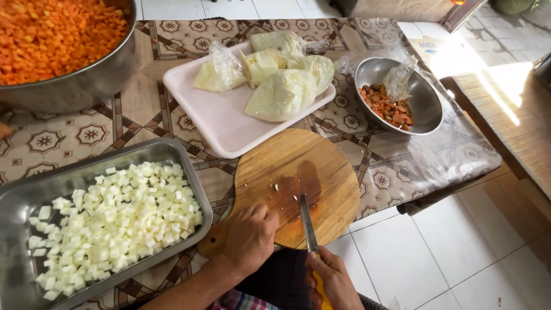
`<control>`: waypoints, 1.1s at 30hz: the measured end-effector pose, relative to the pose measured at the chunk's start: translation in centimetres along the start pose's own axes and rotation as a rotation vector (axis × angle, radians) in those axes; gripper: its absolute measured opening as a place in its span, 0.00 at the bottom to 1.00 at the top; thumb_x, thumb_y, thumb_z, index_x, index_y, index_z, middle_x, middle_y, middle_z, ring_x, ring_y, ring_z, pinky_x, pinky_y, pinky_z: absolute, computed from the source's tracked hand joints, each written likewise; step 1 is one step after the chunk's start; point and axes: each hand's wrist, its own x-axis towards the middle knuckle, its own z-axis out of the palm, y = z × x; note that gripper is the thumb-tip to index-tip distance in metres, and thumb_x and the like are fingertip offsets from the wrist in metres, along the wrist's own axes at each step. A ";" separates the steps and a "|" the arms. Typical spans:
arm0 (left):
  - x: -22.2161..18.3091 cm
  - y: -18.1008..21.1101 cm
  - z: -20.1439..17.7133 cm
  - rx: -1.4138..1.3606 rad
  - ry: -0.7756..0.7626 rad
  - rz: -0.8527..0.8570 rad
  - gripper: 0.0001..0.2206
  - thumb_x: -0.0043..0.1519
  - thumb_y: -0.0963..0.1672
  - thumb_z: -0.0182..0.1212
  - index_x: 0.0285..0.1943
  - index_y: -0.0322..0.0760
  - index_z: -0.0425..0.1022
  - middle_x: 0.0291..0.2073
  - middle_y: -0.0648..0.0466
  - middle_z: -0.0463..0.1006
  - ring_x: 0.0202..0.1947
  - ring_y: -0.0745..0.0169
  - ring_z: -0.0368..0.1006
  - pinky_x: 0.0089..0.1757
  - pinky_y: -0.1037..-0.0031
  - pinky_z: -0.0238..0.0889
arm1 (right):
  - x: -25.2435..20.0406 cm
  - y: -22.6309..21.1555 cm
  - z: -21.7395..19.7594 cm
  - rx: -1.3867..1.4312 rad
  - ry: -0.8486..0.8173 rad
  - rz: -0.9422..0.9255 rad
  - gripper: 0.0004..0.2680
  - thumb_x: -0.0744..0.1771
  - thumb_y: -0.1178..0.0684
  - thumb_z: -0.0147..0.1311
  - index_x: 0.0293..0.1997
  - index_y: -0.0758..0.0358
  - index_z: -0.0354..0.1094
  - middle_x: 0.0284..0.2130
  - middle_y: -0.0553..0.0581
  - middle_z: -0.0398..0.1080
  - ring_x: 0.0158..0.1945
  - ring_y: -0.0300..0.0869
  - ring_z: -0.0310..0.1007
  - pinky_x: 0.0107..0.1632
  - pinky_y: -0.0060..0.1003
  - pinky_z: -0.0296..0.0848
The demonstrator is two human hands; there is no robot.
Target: Dicing white vegetables into small cubes and unpacking cabbage from plastic bags on a preparation table.
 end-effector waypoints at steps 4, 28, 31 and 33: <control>3.7 -0.8 -0.5 -0.050 0.058 -0.061 0.07 0.66 0.38 0.60 0.34 0.31 0.76 0.26 0.52 0.75 0.28 0.57 0.74 0.34 0.68 0.79 | -0.3 -0.6 0.8 0.052 -0.019 0.031 0.12 0.71 0.52 0.49 0.34 0.71 0.60 0.17 0.65 0.53 0.10 0.46 0.45 0.13 0.36 0.48; -2.4 -5.2 -17.2 0.026 0.372 -0.440 0.10 0.62 0.41 0.63 0.50 0.28 0.78 0.52 0.38 0.74 0.42 0.47 0.75 0.37 0.68 0.77 | -4.7 -4.0 12.7 -1.111 -0.574 -0.480 0.10 0.73 0.50 0.47 0.37 0.60 0.53 0.21 0.59 0.58 0.27 0.54 0.64 0.35 0.47 0.59; -1.8 -5.4 -17.5 0.039 0.290 -0.586 0.19 0.61 0.41 0.63 0.60 0.24 0.75 0.60 0.35 0.72 0.56 0.41 0.70 0.53 0.59 0.70 | -4.6 -3.5 12.3 -0.958 -0.489 -0.501 0.06 0.72 0.51 0.45 0.46 0.61 0.57 0.22 0.57 0.60 0.25 0.45 0.60 0.34 0.42 0.60; 0.2 -2.9 -16.1 -0.271 0.261 -0.464 0.15 0.60 0.38 0.61 0.56 0.28 0.76 0.58 0.37 0.75 0.40 0.49 0.81 0.35 0.76 0.82 | -5.2 -3.2 10.7 -0.676 -0.206 -0.189 0.05 0.72 0.49 0.53 0.40 0.50 0.65 0.27 0.46 0.48 0.29 0.36 0.49 0.37 0.32 0.57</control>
